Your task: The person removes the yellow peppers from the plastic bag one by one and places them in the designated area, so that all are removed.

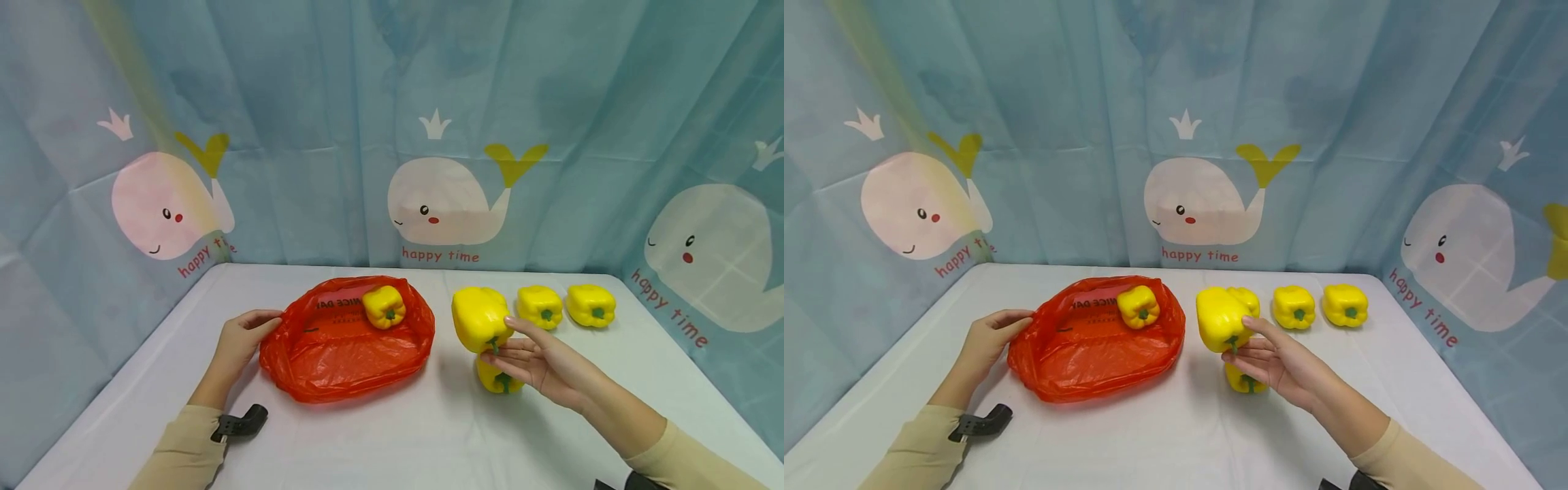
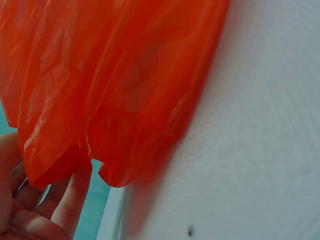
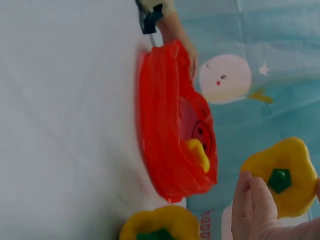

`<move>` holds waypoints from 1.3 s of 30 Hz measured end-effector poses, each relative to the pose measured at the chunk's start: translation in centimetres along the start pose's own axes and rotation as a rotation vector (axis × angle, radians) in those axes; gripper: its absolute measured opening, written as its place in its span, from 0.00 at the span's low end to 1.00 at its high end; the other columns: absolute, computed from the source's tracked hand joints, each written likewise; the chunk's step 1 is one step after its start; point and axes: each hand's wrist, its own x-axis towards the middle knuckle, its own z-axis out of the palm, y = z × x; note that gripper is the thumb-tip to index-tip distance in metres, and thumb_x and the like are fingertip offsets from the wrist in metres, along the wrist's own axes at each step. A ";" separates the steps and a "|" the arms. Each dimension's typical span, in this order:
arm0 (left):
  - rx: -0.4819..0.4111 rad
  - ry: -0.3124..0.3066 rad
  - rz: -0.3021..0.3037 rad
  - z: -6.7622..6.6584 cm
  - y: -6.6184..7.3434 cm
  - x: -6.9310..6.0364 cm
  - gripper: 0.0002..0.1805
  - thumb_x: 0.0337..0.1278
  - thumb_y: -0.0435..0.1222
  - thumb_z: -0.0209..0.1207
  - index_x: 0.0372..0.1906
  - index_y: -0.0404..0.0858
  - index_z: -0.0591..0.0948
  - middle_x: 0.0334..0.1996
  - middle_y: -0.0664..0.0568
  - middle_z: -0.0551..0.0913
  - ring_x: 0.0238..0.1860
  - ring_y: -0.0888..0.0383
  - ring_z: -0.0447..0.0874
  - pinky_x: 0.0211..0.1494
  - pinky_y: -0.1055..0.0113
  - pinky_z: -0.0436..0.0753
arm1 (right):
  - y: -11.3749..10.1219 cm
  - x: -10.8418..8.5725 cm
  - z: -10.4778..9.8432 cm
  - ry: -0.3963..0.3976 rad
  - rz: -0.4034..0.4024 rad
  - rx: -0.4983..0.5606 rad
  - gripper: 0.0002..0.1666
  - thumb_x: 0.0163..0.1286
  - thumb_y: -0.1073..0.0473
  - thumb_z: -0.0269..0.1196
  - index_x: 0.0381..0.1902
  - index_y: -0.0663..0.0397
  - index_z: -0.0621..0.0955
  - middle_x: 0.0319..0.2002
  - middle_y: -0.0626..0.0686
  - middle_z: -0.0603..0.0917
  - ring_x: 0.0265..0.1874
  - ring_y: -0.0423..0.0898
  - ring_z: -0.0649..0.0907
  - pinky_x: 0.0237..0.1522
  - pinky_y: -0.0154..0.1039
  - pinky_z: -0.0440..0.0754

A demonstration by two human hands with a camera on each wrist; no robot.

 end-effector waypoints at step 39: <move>0.010 -0.012 -0.015 0.0 0.0 -0.1 0.29 0.66 0.53 0.59 0.62 0.36 0.79 0.54 0.52 0.84 0.45 0.72 0.77 0.47 0.82 0.80 | 2.6 -2.8 -14.0 0.056 0.079 0.067 0.46 0.79 0.43 0.48 0.71 0.74 0.46 0.46 0.56 0.84 0.49 0.49 0.87 0.61 0.41 0.80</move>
